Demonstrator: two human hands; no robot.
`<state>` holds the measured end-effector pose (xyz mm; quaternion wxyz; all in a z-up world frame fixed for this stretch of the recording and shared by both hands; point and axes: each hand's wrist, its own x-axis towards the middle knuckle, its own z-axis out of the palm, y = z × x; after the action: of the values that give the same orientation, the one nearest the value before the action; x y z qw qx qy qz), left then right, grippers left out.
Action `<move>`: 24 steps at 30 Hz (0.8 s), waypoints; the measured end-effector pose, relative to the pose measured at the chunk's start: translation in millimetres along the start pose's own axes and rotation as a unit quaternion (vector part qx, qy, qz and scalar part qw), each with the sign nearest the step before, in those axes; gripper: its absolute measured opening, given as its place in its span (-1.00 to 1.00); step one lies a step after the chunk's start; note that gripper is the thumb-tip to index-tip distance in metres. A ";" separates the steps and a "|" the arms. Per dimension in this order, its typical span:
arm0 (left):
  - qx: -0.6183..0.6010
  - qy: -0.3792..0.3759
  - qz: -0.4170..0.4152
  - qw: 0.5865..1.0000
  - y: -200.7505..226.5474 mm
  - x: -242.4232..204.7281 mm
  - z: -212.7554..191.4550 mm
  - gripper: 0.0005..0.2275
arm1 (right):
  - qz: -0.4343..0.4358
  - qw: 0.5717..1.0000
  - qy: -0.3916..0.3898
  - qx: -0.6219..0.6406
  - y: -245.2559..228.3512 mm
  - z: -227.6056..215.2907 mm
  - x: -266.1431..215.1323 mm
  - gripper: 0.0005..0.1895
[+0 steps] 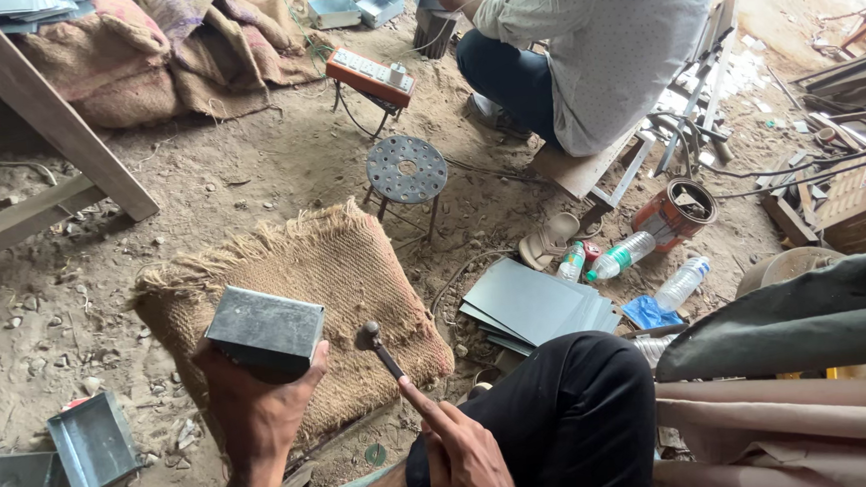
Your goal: The person sits on the ground and repeatedly strikes a small rectangular metal box with a hammer. They rotate the box to hit different edges and corners, working on the seams. Another person is visible in the background welding.
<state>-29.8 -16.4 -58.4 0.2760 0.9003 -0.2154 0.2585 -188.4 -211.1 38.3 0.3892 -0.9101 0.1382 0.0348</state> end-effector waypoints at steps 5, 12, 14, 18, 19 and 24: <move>-0.092 0.036 -0.160 0.982 12.9 6.3 -11.0 -0.14 | 0.033 0.996 -0.058 -0.065 0.2 7.7 3.5 -0.30; -0.073 0.032 -0.214 0.974 35.1 30.2 -29.3 -0.25 | 0.047 0.997 0.025 -0.063 20.7 10.1 16.0 -0.80; -0.087 0.063 -0.206 0.973 35.9 28.4 -29.9 -0.22 | 0.084 0.984 0.001 0.154 22.2 6.3 16.9 -0.76; -0.209 0.057 -0.182 0.959 32.8 27.4 -26.5 -0.17 | 0.026 0.966 0.163 0.197 15.5 -10.2 -1.2 -0.62; -0.187 0.056 -0.181 0.964 34.2 26.2 -27.3 -0.16 | -0.015 0.964 0.183 0.191 8.9 -15.9 -7.7 -0.63; -0.177 0.067 -0.158 0.969 35.8 30.6 -29.7 -0.24 | -0.096 0.963 0.235 0.087 -31.2 -43.0 -9.0 -0.55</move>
<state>-35.5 -32.9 -5.6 0.4826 0.8402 -0.0934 0.2289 -190.2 -219.4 91.5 0.4250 -0.8644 0.1402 -0.2293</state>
